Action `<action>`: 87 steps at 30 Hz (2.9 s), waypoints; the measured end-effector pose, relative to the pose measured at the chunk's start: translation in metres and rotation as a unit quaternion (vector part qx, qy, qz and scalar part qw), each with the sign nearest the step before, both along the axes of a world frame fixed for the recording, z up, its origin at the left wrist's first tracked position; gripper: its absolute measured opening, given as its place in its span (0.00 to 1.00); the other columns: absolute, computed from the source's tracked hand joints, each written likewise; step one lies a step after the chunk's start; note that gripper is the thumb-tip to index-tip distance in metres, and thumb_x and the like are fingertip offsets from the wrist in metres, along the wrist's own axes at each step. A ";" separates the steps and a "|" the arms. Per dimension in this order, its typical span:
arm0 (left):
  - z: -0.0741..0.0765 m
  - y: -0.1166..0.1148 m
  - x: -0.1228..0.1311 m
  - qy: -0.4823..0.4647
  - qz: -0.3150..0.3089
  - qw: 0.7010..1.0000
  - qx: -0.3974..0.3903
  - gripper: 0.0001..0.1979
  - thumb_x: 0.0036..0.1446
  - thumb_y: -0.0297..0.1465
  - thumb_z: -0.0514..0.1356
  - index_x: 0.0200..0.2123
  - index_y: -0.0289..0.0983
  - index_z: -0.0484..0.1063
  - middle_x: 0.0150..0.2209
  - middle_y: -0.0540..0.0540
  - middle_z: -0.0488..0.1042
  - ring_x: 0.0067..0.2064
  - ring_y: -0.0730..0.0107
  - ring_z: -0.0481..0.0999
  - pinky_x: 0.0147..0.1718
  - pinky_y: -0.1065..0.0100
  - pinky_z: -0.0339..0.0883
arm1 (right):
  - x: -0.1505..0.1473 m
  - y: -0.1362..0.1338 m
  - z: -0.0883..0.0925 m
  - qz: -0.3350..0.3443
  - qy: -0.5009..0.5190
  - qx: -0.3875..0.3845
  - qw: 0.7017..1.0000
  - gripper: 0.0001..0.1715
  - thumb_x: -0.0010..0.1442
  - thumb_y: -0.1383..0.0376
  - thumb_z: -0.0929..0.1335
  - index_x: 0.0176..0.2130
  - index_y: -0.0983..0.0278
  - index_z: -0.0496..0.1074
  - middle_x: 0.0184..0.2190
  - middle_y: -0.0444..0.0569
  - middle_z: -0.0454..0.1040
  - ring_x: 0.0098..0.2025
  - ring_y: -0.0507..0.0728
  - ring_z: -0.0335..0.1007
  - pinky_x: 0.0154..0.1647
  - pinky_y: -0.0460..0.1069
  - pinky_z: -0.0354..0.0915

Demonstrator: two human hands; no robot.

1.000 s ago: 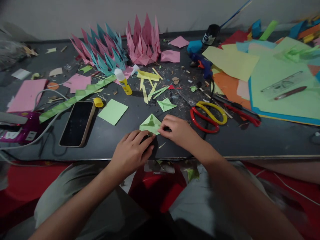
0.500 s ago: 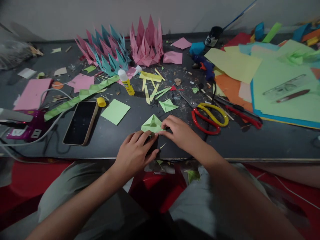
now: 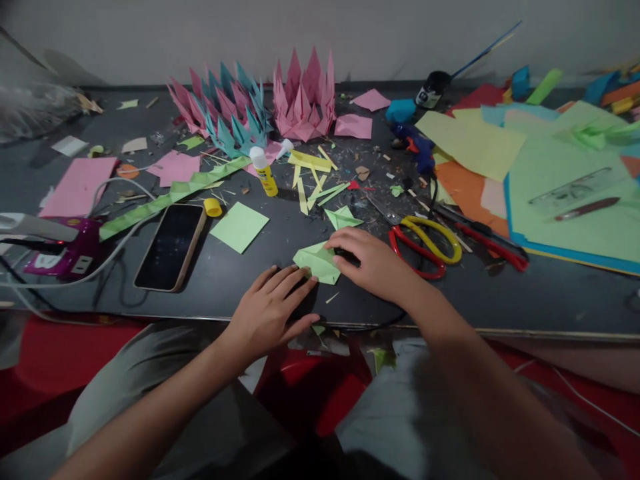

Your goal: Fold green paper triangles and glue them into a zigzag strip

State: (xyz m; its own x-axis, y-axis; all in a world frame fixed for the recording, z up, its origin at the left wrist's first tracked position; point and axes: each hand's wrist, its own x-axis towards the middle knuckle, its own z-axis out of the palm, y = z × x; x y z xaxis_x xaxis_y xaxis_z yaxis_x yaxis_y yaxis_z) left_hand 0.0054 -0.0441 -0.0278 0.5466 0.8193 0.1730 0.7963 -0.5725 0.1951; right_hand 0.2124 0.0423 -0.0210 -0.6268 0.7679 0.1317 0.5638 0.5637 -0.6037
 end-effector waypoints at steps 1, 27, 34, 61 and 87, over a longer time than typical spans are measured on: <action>0.000 0.001 -0.002 -0.008 0.004 1.000 0.001 0.23 0.61 0.44 0.46 0.52 0.36 0.64 0.54 0.43 0.67 0.56 0.60 0.64 0.55 0.57 0.54 | -0.002 0.000 0.001 0.023 -0.017 0.021 0.999 0.12 0.58 0.69 0.61 0.43 0.62 0.68 0.45 0.52 0.69 0.47 0.57 0.65 0.47 0.54 0.63; -0.001 0.021 -0.009 -0.072 0.002 0.995 0.070 0.08 0.60 0.25 0.52 0.40 0.36 0.68 0.41 0.46 0.73 0.42 0.67 0.70 0.46 0.64 0.60 | -0.013 -0.003 -0.005 0.111 -0.032 0.061 0.991 0.11 0.59 0.67 0.64 0.42 0.62 0.71 0.37 0.49 0.74 0.41 0.56 0.66 0.42 0.53 0.63; -0.004 0.013 0.000 -0.064 0.012 0.997 0.035 0.07 0.57 0.25 0.53 0.35 0.35 0.71 0.34 0.46 0.73 0.36 0.65 0.70 0.35 0.65 0.63 | -0.001 -0.011 -0.005 0.151 -0.039 0.104 0.982 0.11 0.61 0.67 0.62 0.36 0.62 0.73 0.38 0.49 0.74 0.39 0.55 0.67 0.42 0.52 0.62; 0.001 0.020 0.012 -0.144 0.108 0.980 -0.087 0.02 0.53 0.32 0.61 0.30 0.41 0.74 0.33 0.51 0.73 0.37 0.66 0.69 0.34 0.64 0.59 | -0.013 -0.003 -0.007 -0.003 0.003 -0.066 0.998 0.07 0.53 0.63 0.68 0.26 0.63 0.71 0.30 0.45 0.69 0.30 0.51 0.65 0.32 0.47 0.61; -0.002 0.021 -0.004 -0.120 0.009 0.992 -0.043 0.16 0.57 0.29 0.57 0.49 0.34 0.65 0.48 0.42 0.71 0.49 0.62 0.68 0.47 0.59 0.65 | -0.008 -0.012 -0.003 0.066 -0.033 0.026 0.997 0.10 0.59 0.70 0.61 0.34 0.62 0.71 0.35 0.50 0.69 0.39 0.56 0.66 0.42 0.52 0.64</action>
